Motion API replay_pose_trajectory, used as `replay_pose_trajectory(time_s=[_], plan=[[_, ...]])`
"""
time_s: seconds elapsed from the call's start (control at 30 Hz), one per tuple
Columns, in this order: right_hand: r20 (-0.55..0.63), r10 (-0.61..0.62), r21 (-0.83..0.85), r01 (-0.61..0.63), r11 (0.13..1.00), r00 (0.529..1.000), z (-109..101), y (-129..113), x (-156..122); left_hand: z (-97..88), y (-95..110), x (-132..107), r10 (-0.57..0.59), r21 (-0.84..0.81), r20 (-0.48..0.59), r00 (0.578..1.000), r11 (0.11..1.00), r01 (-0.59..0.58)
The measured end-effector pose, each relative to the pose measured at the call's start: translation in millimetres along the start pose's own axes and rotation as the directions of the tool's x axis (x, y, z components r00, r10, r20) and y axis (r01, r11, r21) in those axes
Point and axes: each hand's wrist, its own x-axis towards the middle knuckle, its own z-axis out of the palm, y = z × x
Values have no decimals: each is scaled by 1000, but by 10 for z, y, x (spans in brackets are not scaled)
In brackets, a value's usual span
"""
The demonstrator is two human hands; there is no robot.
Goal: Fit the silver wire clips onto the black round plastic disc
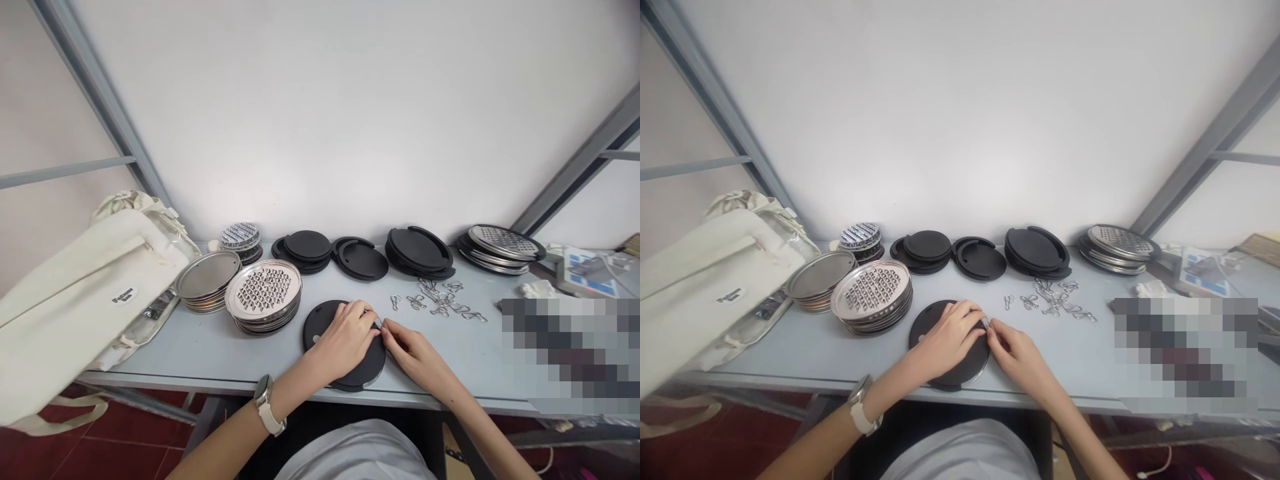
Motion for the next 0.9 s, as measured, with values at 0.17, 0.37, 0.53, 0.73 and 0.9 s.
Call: replay_pose_trajectory(time_s=[0.17, 0.37, 0.53, 0.73, 0.9], plan=[[-3, -1, -1, 1, 1000, 1000, 4, 22, 1, 6, -1, 2, -2, 23, -5, 1000, 1000, 2], [-3, 5, 4, -5, 1000, 1000, 3, 22, 4, 15, 2, 0, -15, 28, -3, 1000, 1000, 15], [-2, 4, 8, -4, 1000, 1000, 4, 25, 8, 18, 2, 0, -18, 3, 2, 1000, 1000, 18], [1, 3, 7, -3, 1000, 1000, 4, 34, 3, -7, 9, -3, 12, -52, 5, 1000, 999, -11], [3, -4, 7, 4, 1000, 1000, 0, 36, 11, -15, 6, -2, 30, -64, 29, 999, 998, -28]])
